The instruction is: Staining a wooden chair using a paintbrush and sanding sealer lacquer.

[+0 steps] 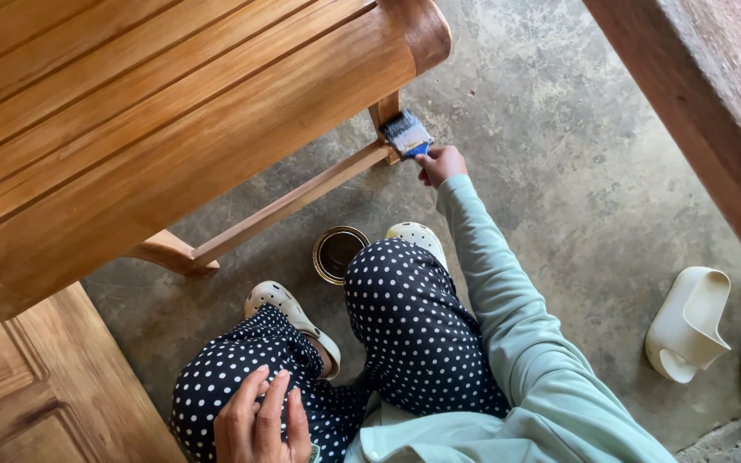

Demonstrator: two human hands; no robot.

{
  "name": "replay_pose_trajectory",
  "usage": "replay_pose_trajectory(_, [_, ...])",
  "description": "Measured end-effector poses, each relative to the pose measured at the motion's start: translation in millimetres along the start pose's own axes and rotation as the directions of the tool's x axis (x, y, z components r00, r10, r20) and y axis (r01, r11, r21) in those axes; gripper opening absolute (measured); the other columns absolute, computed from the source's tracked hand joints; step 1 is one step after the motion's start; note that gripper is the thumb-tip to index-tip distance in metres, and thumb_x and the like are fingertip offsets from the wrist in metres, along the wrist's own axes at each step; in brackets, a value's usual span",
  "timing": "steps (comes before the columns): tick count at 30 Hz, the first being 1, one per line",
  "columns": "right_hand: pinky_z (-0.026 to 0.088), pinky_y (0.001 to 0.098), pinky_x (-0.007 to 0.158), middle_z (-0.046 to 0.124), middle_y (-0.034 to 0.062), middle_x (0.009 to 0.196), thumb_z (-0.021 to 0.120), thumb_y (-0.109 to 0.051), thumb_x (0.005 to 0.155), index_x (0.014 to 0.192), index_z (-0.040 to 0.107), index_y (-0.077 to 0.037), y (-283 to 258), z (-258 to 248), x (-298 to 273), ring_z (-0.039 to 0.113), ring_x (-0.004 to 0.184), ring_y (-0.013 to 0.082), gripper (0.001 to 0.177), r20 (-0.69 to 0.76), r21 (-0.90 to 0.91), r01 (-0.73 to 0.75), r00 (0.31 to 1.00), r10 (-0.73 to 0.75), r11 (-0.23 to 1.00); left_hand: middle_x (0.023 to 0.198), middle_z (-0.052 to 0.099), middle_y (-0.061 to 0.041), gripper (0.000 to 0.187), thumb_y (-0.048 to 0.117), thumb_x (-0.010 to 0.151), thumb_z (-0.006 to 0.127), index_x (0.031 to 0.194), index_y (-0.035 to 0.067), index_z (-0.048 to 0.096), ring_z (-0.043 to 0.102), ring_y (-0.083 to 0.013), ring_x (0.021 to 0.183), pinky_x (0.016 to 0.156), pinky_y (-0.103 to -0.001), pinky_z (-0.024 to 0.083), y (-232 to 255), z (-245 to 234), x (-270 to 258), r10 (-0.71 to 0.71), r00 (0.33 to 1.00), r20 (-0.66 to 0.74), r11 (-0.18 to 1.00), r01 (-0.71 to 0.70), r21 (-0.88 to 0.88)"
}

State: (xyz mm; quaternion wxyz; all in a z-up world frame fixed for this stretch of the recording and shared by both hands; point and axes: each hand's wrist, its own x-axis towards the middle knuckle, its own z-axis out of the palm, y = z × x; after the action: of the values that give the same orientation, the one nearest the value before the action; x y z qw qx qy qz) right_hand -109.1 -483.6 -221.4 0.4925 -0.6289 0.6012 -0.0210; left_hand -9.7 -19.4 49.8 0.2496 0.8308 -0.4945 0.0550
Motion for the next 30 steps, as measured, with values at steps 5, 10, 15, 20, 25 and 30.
replay_pose_trajectory(5, [0.05, 0.031, 0.051, 0.071, 0.0076, 0.069, 0.071, -0.023, 0.096, 0.097, 0.078, -0.001, 19, -12, -3, 0.063, 0.054, 0.0132, 0.024, 0.039, 0.285, 0.098, 0.993, -0.114, 0.953, 0.119, 0.066, -0.013, 0.026, 0.017, 0.088, 0.076, 0.112, 0.008, 0.074, 0.066, -0.0226, 0.092, 0.071, -0.031, 0.053, 0, -1, -3, -0.006, 1.0, -0.023, 1.0, 0.007, 0.003])
replay_pose_trajectory(10, [0.055, 0.03, 0.056, 0.074, 0.0088, 0.07, 0.071, -0.026, 0.096, 0.094, 0.079, 0.0, 39, 1, 1, 0.07, 0.057, 0.0138, 0.028, -0.003, -0.078, -0.004, 1.0, 0.004, 0.997, 0.12, 0.066, -0.014, 0.026, 0.019, 0.089, 0.076, 0.113, 0.009, 0.074, 0.065, -0.0207, 0.091, 0.076, -0.033, 0.055, 0, -2, -6, 0.005, 0.998, -0.064, 1.0, -0.006, -0.016])
replay_pose_trajectory(15, [0.056, 0.0282, 0.057, 0.075, 0.0073, 0.069, 0.072, -0.027, 0.094, 0.095, 0.077, -0.003, 22, 24, -4, 0.071, 0.057, 0.0124, 0.025, -0.035, -0.127, -0.052, 0.998, 0.048, 0.991, 0.12, 0.067, -0.01, 0.026, 0.017, 0.088, 0.076, 0.113, 0.01, 0.074, 0.066, -0.0212, 0.093, 0.077, -0.032, 0.055, 10, -8, -1, -0.068, 0.997, -0.044, 0.998, 0.068, 0.006])
replay_pose_trajectory(20, [0.052, 0.0308, 0.052, 0.072, 0.0068, 0.067, 0.071, -0.025, 0.096, 0.097, 0.078, -0.001, 36, 16, 12, 0.064, 0.053, 0.0134, 0.026, 0.036, 0.251, 0.119, 0.991, -0.132, 0.961, 0.119, 0.067, -0.011, 0.027, 0.017, 0.087, 0.076, 0.113, 0.009, 0.074, 0.066, -0.0226, 0.093, 0.077, -0.033, 0.054, 11, -8, 4, -0.034, 0.999, -0.034, 0.999, 0.034, 0.005])
replay_pose_trajectory(25, [0.048, 0.032, 0.049, 0.069, 0.0076, 0.066, 0.071, -0.025, 0.097, 0.098, 0.077, 0.001, 21, 3, 6, 0.06, 0.051, 0.0129, 0.026, 0.008, 0.384, 0.213, 0.972, -0.234, 0.898, 0.118, 0.068, -0.01, 0.024, 0.015, 0.088, 0.076, 0.111, 0.01, 0.074, 0.066, -0.0229, 0.094, 0.078, -0.034, 0.053, 9, -7, 7, -0.025, 0.993, -0.114, 1.0, 0.027, 0.015])
replay_pose_trajectory(30, [0.057, 0.0293, 0.056, 0.074, 0.0081, 0.068, 0.07, -0.025, 0.095, 0.094, 0.077, 0.0, 5, 17, -8, 0.071, 0.056, 0.0139, 0.026, 0.02, -0.067, -0.004, 1.0, 0.005, 0.998, 0.117, 0.069, -0.01, 0.024, 0.016, 0.088, 0.076, 0.11, 0.009, 0.075, 0.068, -0.0215, 0.093, 0.075, -0.032, 0.054, 17, -12, 6, -0.071, 0.997, -0.039, 0.997, 0.071, 0.008])
